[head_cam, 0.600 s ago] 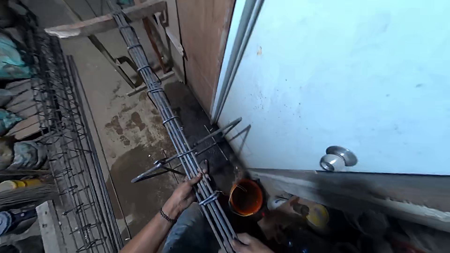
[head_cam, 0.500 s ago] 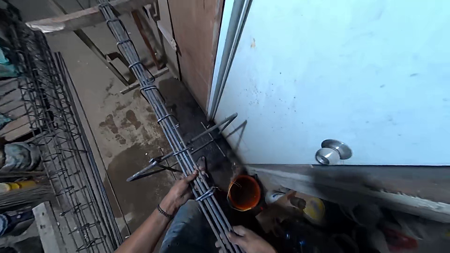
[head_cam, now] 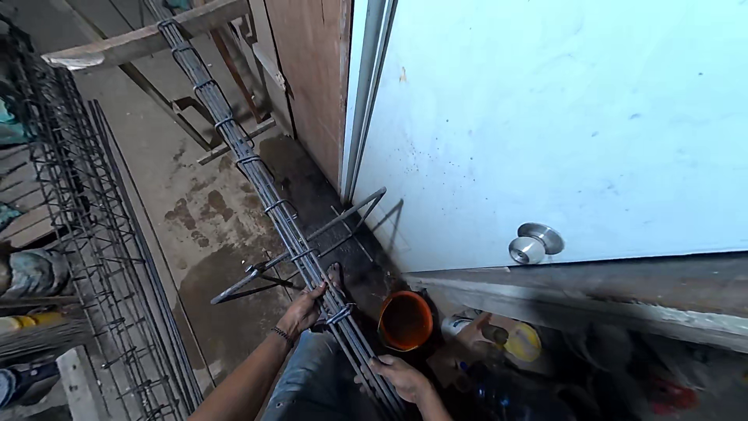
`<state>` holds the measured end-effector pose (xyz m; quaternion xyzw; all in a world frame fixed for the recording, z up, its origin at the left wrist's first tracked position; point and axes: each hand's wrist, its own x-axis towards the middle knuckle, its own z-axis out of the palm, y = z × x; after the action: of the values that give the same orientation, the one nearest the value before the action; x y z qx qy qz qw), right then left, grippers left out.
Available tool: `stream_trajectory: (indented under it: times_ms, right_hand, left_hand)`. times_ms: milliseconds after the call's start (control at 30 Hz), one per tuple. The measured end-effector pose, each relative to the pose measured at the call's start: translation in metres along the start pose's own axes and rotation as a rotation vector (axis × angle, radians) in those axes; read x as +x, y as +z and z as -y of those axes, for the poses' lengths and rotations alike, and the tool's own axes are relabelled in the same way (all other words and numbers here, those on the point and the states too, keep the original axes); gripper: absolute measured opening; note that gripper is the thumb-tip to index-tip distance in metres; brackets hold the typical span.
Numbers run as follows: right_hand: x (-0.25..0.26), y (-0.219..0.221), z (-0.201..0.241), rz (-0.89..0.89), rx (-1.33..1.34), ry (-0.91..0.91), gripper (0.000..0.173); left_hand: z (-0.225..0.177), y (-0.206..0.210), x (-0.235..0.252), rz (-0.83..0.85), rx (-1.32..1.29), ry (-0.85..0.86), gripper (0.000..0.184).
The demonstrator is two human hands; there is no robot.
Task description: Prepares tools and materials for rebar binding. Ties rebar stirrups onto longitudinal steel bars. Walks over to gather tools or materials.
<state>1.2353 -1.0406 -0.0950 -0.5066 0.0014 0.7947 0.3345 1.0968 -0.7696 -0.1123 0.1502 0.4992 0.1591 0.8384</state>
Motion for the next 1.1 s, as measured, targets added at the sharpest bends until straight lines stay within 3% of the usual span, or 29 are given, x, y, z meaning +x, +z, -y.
stream_trajectory:
  times_ms: [133, 233, 333, 400, 467, 533, 600, 733, 833, 967, 1100]
  right_hand:
    - [0.003, -0.001, -0.003, -0.022, -0.045, -0.026, 0.044]
    - [0.000, -0.001, -0.001, -0.242, -0.232, -0.015, 0.054]
    - [-0.006, -0.004, -0.001, -0.485, -0.310, -0.099, 0.051]
    - [-0.022, 0.001, -0.001, -0.677, -0.198, -0.194, 0.043]
    - [-0.042, 0.006, -0.003, -0.837, -0.067, -0.266, 0.040]
    - [-0.063, 0.016, -0.008, -0.919, 0.015, -0.303, 0.041]
    - [-0.084, 0.029, -0.010, -0.949, 0.037, -0.305, 0.041]
    - [-0.108, 0.061, -0.007, -0.978, -0.015, -0.258, 0.041]
    - [-0.114, 0.085, 0.003, -0.975, -0.072, -0.275, 0.038]
    - [-0.113, 0.101, 0.022, -0.969, -0.263, -0.351, 0.035]
    - [-0.108, 0.113, 0.056, -0.953, -0.583, -0.601, 0.043]
  left_hand:
    - [-0.003, -0.006, 0.000, 0.015, 0.047, -0.012, 0.028]
    - [-0.006, -0.010, -0.011, -0.098, 0.233, 0.055, 0.034]
    - [-0.020, -0.029, -0.049, -0.361, 0.780, 0.302, 0.034]
    - [-0.036, -0.051, -0.074, -0.576, 1.054, 0.505, 0.033]
    - [-0.057, -0.072, -0.079, -0.682, 1.152, 0.654, 0.055]
    - [-0.077, -0.089, -0.069, -0.632, 1.198, 0.745, 0.085]
    - [-0.098, -0.098, -0.050, -0.482, 1.273, 0.769, 0.102]
    - [-0.133, -0.099, -0.033, -0.268, 1.360, 0.670, 0.075]
    - [-0.141, -0.106, -0.031, -0.206, 1.335, 0.698, 0.071]
    - [-0.131, -0.100, -0.045, -0.226, 1.170, 0.904, 0.080]
    - [-0.128, -0.073, -0.109, -0.195, 1.167, 1.184, 0.082]
